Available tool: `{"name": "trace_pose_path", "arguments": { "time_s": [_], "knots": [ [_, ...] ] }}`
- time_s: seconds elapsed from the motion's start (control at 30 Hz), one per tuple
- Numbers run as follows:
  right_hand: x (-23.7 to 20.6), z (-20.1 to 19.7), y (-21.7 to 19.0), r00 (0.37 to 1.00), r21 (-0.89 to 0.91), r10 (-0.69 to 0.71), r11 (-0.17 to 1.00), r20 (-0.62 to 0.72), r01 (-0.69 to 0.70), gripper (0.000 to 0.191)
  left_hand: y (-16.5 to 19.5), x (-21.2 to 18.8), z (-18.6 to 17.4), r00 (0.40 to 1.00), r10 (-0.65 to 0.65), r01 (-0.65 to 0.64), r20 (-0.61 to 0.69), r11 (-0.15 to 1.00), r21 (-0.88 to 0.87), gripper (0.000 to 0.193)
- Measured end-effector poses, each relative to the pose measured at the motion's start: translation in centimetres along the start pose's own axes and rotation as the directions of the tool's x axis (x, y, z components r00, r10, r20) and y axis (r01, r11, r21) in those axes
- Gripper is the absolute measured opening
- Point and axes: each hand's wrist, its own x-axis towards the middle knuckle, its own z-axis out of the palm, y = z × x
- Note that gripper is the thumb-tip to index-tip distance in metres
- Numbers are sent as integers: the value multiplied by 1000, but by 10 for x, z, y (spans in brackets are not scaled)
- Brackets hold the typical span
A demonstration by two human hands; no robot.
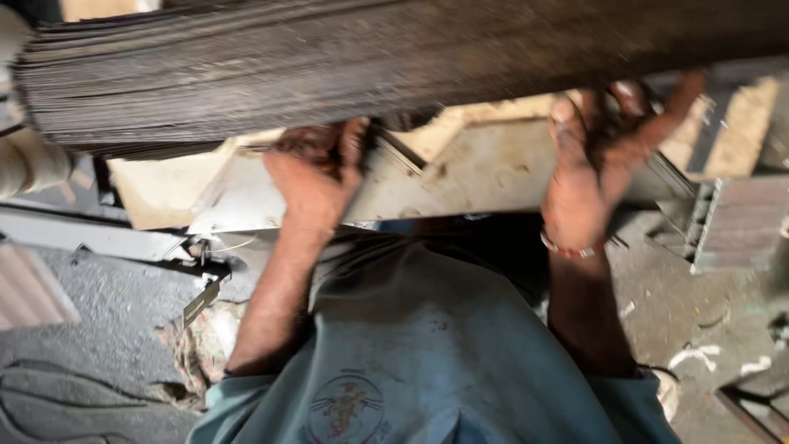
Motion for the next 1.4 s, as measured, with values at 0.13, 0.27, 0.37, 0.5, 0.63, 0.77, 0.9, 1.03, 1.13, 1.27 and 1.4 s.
{"name": "trace_pose_path", "arguments": {
  "time_s": [0.13,0.27,0.37,0.5,0.63,0.77,0.9,1.03,1.13,1.27,1.4],
  "knots": [
    [23,-18,-4,914,780,195,477,356,-406,65,-4,0,3,869,492,-494,-55,868,-49,16],
    [15,-17,-13,934,742,224,566,280,-358,56,-6,1,0,929,370,-367,3,924,-107,20],
    [-5,-5,-14,996,215,93,973,-19,-87,47,-5,-2,-5,960,276,-270,48,958,-100,20],
    [-18,12,-15,981,-562,-87,827,-174,-27,62,2,-7,-3,887,459,-462,-53,877,-135,13],
    [-12,20,-17,984,-693,-48,716,-169,-84,95,8,-6,0,944,326,-324,-43,899,-295,13],
    [-7,28,-16,990,-369,19,927,-142,-71,107,7,2,-2,826,561,-537,-60,814,222,23],
    [-17,50,-22,988,-583,41,804,-147,-120,109,12,3,-15,770,638,-624,-23,759,185,32],
    [-29,83,-30,884,-889,283,381,373,253,96,15,-5,-46,718,647,-692,259,705,156,56],
    [-21,101,-30,674,-874,577,164,462,458,98,12,-17,-59,553,676,-827,488,516,222,104],
    [-2,115,-28,606,-739,630,-74,486,669,90,8,-36,-53,496,559,-864,664,240,443,118],
    [5,119,-29,589,-866,772,-107,238,489,88,11,-44,-52,506,496,-860,705,232,455,107]
  ]
}}
